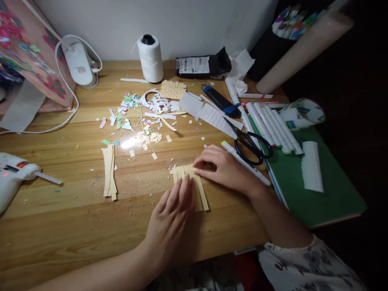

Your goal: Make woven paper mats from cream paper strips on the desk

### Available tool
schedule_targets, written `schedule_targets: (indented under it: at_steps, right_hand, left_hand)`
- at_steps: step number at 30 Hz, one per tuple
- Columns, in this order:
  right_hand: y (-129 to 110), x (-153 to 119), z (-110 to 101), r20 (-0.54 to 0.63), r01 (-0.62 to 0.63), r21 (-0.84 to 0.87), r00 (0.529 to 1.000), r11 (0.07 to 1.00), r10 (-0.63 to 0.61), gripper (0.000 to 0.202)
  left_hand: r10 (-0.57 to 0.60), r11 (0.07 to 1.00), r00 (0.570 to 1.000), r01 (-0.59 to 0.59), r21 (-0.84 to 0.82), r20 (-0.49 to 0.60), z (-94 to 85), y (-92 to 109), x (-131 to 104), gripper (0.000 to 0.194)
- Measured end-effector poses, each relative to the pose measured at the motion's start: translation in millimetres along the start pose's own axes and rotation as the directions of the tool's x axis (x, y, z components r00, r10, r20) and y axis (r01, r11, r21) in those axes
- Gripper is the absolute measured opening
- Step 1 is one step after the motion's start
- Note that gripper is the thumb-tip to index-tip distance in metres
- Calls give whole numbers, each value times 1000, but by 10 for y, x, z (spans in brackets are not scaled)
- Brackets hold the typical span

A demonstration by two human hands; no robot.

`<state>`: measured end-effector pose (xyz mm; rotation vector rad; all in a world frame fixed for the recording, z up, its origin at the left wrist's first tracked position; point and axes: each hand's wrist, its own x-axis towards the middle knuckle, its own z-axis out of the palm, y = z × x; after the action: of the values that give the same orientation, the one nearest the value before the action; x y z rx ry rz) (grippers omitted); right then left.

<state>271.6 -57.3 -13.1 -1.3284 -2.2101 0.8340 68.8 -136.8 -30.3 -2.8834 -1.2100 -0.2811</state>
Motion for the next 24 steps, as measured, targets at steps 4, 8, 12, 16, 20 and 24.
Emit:
schedule_targets:
  at_steps: [4,8,12,16,20,24]
  right_hand:
    - [13,7,-2,25,50,-4,998,999,-50,3]
    - [-1,14,0,15,89,-40,996,995,-89,7]
    - [-6,19,14,14,140,-83,990,987,-140,12]
    - [11,14,44,1,154,-91,988,984,-155,10]
    - [0,27,92,10,174,-40,985,984,-174,9]
    - [-44,48,136,0,208,-50,978,977,-208,13]
  left_hand:
    - [89,986,993,-77,-151,78,44,-8,9,48]
    - [87,956,983,-36,-291,164,33,-36,98,53]
    - [90,944,984,-37,-328,151,43,-46,91,50]
    - [91,946,986,-42,-322,141,63,-47,68,50]
    - [102,949,986,-56,-309,133,75,-45,61,51]
    - [109,947,984,-60,-316,140,90,-45,54,51]
